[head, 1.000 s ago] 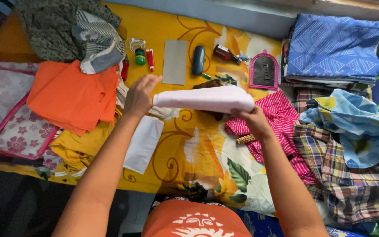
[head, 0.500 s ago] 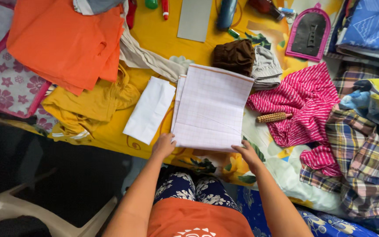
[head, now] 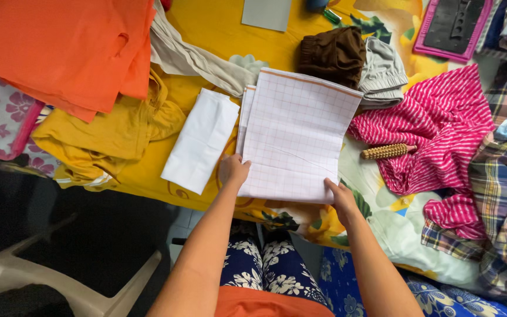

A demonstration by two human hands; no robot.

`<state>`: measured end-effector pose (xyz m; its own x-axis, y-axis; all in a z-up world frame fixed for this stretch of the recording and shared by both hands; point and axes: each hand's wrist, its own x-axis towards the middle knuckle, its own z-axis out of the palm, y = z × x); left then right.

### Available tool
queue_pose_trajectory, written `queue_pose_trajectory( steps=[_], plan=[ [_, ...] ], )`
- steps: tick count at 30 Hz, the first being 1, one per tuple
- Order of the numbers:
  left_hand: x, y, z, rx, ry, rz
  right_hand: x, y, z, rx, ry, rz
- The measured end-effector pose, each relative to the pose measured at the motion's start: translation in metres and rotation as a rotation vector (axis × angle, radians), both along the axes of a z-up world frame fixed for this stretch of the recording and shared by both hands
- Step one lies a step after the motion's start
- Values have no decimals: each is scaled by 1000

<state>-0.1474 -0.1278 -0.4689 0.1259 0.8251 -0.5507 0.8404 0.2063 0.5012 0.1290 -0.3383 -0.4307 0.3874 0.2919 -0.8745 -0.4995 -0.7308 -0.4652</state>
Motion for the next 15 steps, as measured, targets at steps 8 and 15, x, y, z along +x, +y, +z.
queue_pose_trajectory(
  steps=[8,15],
  plan=[
    [-93,-56,-22,-224,-398,6,-8,-23,17,-12,-3,389],
    [-44,-14,-22,122,-206,-82,-12,-27,-2,-17,-95,269]
  ],
)
